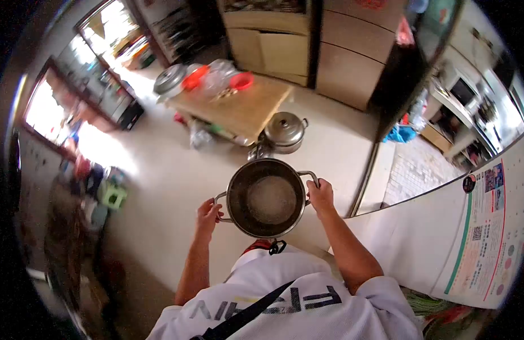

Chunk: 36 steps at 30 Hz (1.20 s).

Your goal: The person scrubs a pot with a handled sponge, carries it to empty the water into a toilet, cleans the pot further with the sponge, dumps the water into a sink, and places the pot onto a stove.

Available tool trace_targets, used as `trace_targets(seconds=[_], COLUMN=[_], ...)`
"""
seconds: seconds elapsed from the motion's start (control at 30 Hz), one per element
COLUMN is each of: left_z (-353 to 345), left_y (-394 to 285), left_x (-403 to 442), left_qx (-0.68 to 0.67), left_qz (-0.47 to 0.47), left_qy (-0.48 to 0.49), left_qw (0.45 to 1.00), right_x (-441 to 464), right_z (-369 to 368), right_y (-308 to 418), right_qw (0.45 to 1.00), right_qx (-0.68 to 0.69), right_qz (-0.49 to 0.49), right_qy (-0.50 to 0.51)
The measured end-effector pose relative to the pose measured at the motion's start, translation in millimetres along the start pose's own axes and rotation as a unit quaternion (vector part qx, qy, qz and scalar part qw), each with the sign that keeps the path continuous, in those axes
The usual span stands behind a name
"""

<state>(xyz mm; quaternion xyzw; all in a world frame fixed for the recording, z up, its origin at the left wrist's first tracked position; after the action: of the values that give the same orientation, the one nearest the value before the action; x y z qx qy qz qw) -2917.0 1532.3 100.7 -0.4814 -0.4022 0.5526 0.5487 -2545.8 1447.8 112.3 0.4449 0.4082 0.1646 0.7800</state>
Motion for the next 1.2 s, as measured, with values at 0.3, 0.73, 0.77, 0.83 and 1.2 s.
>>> trace_targets(seconds=[0.3,0.73,0.77,0.83,1.2], left_z=[-229,-588,-617,-664,-1010], left_y=[-68,-178,-184,-192,-269], left_x=[224,270,272,272,193], left_qx=[0.131,0.05,0.059,0.071,-0.019], left_qz=[-0.183,-0.171,-0.163,-0.153,-0.164], left_qy=[0.287,0.495,0.513,0.535,0.667], left_qw=[0.931,0.85,0.841,0.828,0.726], right_x=[90,245,256,271,299], right_z=[107,345,364,396,614], right_y=[42,8,6,22,-15], right_qw=[0.959,0.851,0.844,0.831,0.743], right_qx=[0.101,0.269,0.267,0.28,0.409], right_qz=[-0.077,-0.09,-0.095,-0.125,-0.104], right_qy=[-0.252,-0.443,-0.455,-0.465,-0.519])
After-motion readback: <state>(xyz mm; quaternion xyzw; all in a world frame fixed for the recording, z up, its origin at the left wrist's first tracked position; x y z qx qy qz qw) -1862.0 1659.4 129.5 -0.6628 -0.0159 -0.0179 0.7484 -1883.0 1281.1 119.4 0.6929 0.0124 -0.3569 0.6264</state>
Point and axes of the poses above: each hand's wrist, its own x-axis towards the middle knuckle, its own z-axis out of the back of the hand, y = z × x, the point moved 5 cm from there along x, towards the middle knuckle, and after that the axes turned 13 degrees about -z, right-handed, at the moved point
